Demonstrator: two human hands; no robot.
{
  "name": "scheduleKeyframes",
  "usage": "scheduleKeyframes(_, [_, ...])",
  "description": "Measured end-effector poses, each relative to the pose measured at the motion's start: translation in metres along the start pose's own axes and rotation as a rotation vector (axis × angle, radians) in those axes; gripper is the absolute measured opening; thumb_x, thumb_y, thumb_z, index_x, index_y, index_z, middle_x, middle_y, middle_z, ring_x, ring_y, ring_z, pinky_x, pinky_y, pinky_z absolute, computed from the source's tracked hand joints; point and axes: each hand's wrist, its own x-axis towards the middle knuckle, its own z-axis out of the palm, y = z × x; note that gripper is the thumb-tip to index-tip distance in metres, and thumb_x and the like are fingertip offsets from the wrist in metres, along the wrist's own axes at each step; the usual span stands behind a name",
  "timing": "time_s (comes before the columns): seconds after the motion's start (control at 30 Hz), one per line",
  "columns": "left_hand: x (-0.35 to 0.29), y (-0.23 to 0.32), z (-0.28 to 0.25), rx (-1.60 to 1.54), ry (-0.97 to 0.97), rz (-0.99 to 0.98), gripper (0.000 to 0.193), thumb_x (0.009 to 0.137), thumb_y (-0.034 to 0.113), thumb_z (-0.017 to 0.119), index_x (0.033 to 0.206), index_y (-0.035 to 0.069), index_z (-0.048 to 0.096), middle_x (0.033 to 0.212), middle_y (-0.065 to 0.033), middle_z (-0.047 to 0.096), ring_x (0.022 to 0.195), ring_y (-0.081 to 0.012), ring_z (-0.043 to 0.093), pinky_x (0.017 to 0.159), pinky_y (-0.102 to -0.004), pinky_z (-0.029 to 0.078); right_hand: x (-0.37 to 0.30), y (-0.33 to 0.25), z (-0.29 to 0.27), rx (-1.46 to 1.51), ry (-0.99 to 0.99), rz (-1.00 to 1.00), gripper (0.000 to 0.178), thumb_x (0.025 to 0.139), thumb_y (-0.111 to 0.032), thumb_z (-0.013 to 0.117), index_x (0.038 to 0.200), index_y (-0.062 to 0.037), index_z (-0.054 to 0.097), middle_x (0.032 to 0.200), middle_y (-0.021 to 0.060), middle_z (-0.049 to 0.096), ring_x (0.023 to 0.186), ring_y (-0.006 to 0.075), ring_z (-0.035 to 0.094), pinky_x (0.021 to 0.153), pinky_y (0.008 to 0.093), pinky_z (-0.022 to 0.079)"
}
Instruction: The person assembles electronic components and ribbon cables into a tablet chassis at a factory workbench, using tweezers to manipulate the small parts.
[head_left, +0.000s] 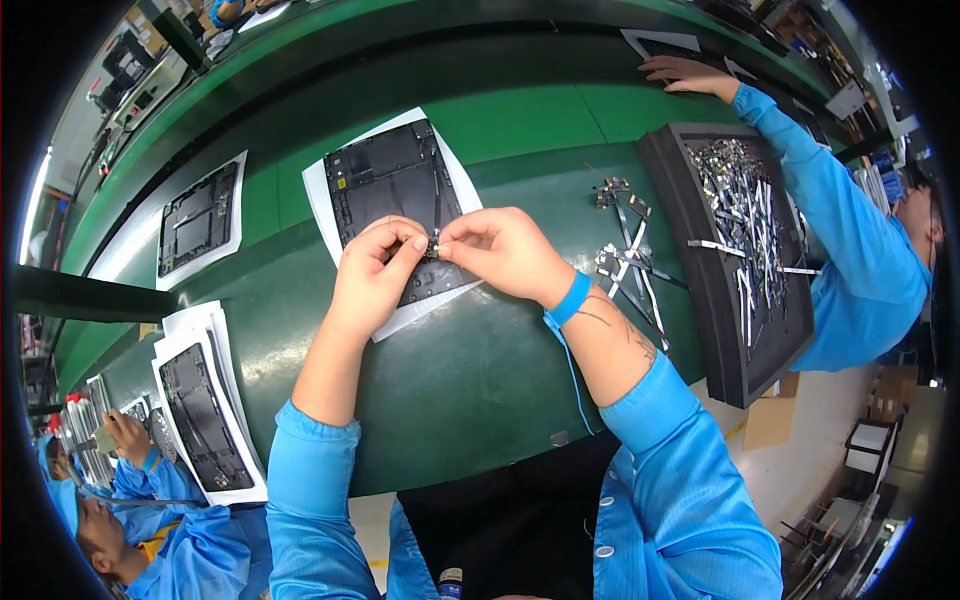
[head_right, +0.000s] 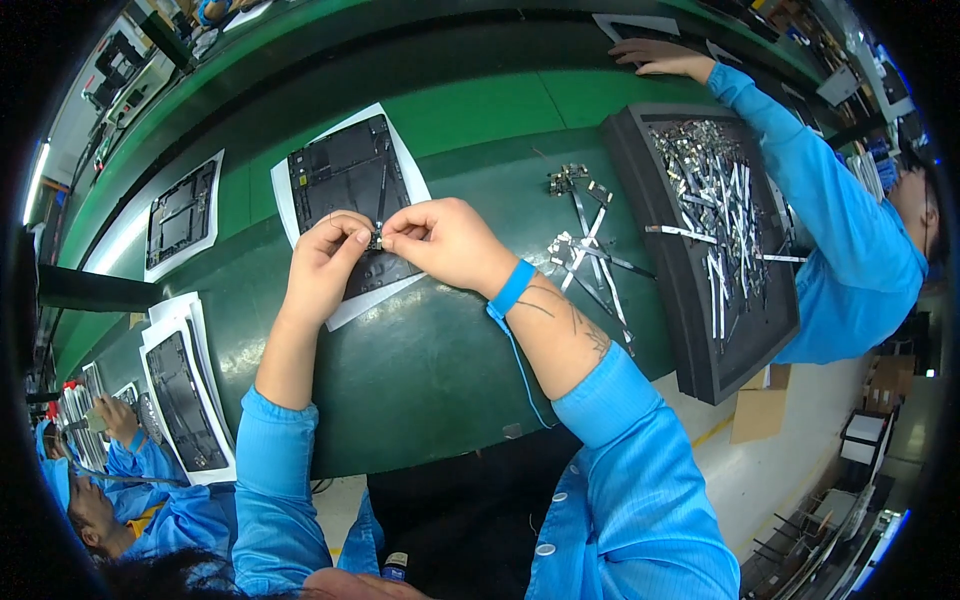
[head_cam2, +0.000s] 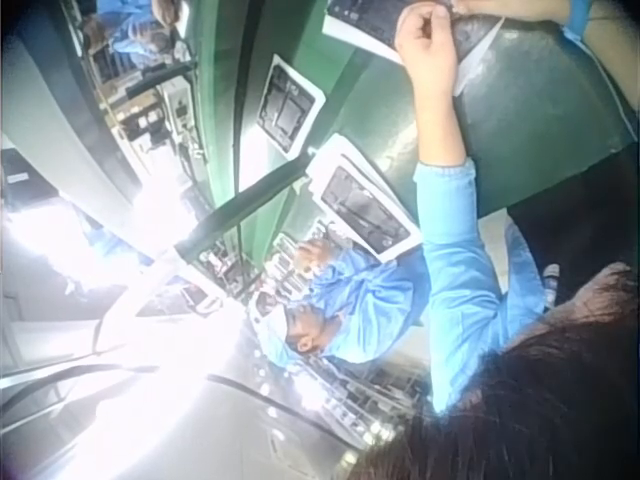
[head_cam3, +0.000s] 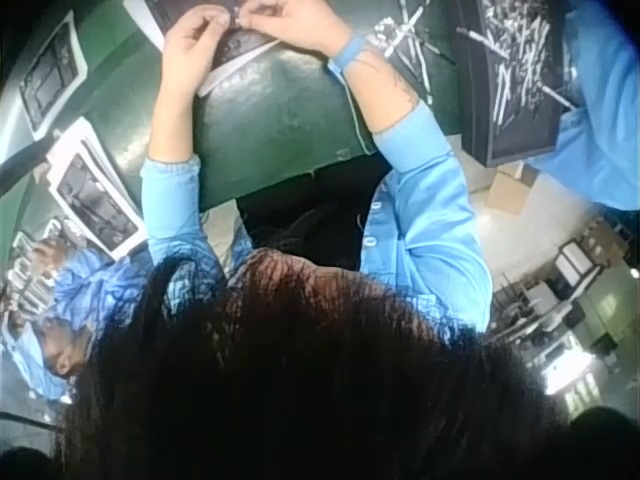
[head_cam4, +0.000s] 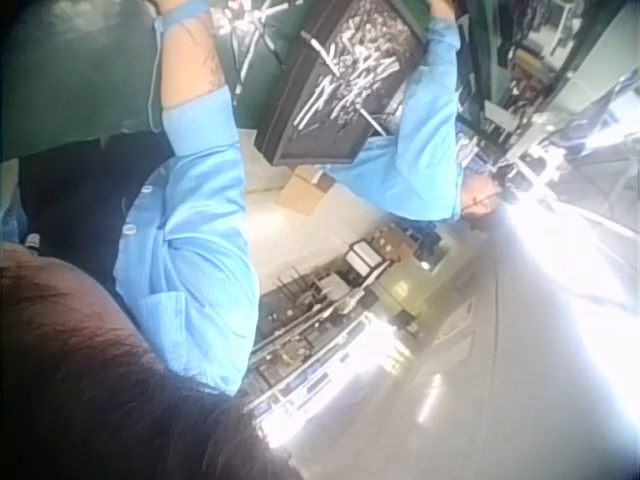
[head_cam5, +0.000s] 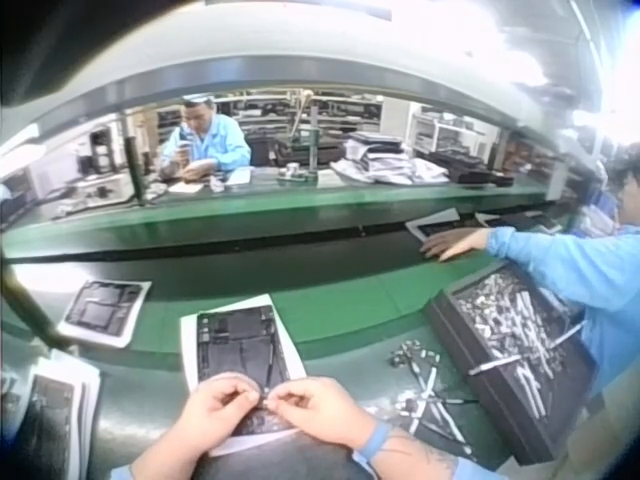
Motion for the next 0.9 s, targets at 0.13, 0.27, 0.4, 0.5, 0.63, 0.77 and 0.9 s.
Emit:
scheduleKeyframes(0.13, [0.001, -0.002, 0.000, -0.020, 0.000, -0.007, 0.009, 0.105, 0.003, 0.073, 0.099, -0.003, 0.076, 0.105, -0.0052, 0.074, 0.093, -0.0131, 0.065, 0.084, -0.0282, 0.052, 0.001, 0.000, -0.001, 0.004, 0.012, -0.027, 0.014, 0.100, -0.011, 0.082, 0.107, 0.0016, 0.082, 0.088, 0.0044, 0.080, 0.080, 0.0073, 0.071, 0.074, 0.0265, 0.058])
scheduleKeyframes(0.27, [0.001, -0.004, 0.000, -0.039, 0.004, -0.021, 0.008, 0.105, 0.003, 0.074, 0.101, -0.003, 0.076, 0.105, -0.0060, 0.075, 0.095, -0.0141, 0.066, 0.087, -0.0287, 0.053, 0.002, 0.002, -0.002, -0.011, 0.011, -0.020, 0.015, 0.100, -0.012, 0.082, 0.107, 0.0017, 0.082, 0.088, 0.0048, 0.080, 0.080, 0.0073, 0.071, 0.074, 0.0264, 0.058])
scheduleKeyframes(0.4, [0.002, -0.006, 0.000, -0.047, 0.009, -0.034, 0.009, 0.105, 0.004, 0.074, 0.101, -0.003, 0.077, 0.106, -0.0064, 0.076, 0.097, -0.0142, 0.067, 0.089, -0.0287, 0.053, 0.003, 0.004, -0.001, -0.022, 0.027, -0.024, 0.015, 0.100, -0.012, 0.083, 0.107, 0.0016, 0.082, 0.087, 0.0050, 0.080, 0.079, 0.0076, 0.071, 0.073, 0.0265, 0.058])
scheduleKeyframes(0.5, [0.002, -0.005, 0.000, -0.070, 0.016, -0.043, 0.010, 0.106, 0.004, 0.073, 0.101, -0.004, 0.078, 0.107, -0.0061, 0.076, 0.097, -0.0132, 0.068, 0.089, -0.0283, 0.054, 0.002, 0.000, -0.001, -0.033, 0.022, 0.006, 0.014, 0.101, -0.008, 0.081, 0.109, 0.0028, 0.081, 0.093, 0.0048, 0.081, 0.085, 0.0084, 0.073, 0.079, 0.0265, 0.059])
scheduleKeyframes(0.63, [0.004, -0.003, -0.001, -0.081, 0.007, -0.075, 0.011, 0.106, 0.004, 0.073, 0.100, -0.005, 0.078, 0.108, -0.0055, 0.077, 0.098, -0.0114, 0.069, 0.090, -0.0274, 0.055, 0.002, -0.001, 0.000, -0.075, 0.024, 0.029, 0.014, 0.102, -0.005, 0.080, 0.112, 0.0040, 0.080, 0.099, 0.0044, 0.081, 0.092, 0.0087, 0.074, 0.083, 0.0265, 0.060])
scheduleKeyframes(0.77, [0.001, -0.007, -0.002, -0.086, 0.028, -0.087, 0.011, 0.106, 0.004, 0.073, 0.101, -0.004, 0.078, 0.108, -0.0056, 0.076, 0.096, -0.0112, 0.068, 0.088, -0.0269, 0.055, 0.002, -0.005, 0.004, -0.075, 0.032, 0.023, 0.015, 0.101, -0.006, 0.081, 0.112, 0.0037, 0.079, 0.097, 0.0029, 0.080, 0.088, 0.0071, 0.072, 0.080, 0.0255, 0.059])
scheduleKeyframes(0.9, [0.001, 0.001, 0.006, 0.024, 0.064, -0.045, 0.010, 0.105, 0.005, 0.074, 0.100, -0.003, 0.078, 0.106, -0.0055, 0.076, 0.093, -0.0110, 0.067, 0.086, -0.0267, 0.054, 0.002, -0.004, 0.005, -0.070, 0.089, -0.032, 0.015, 0.099, -0.010, 0.083, 0.109, 0.0007, 0.080, 0.087, 0.0012, 0.076, 0.076, 0.0058, 0.066, 0.071, 0.0251, 0.054])
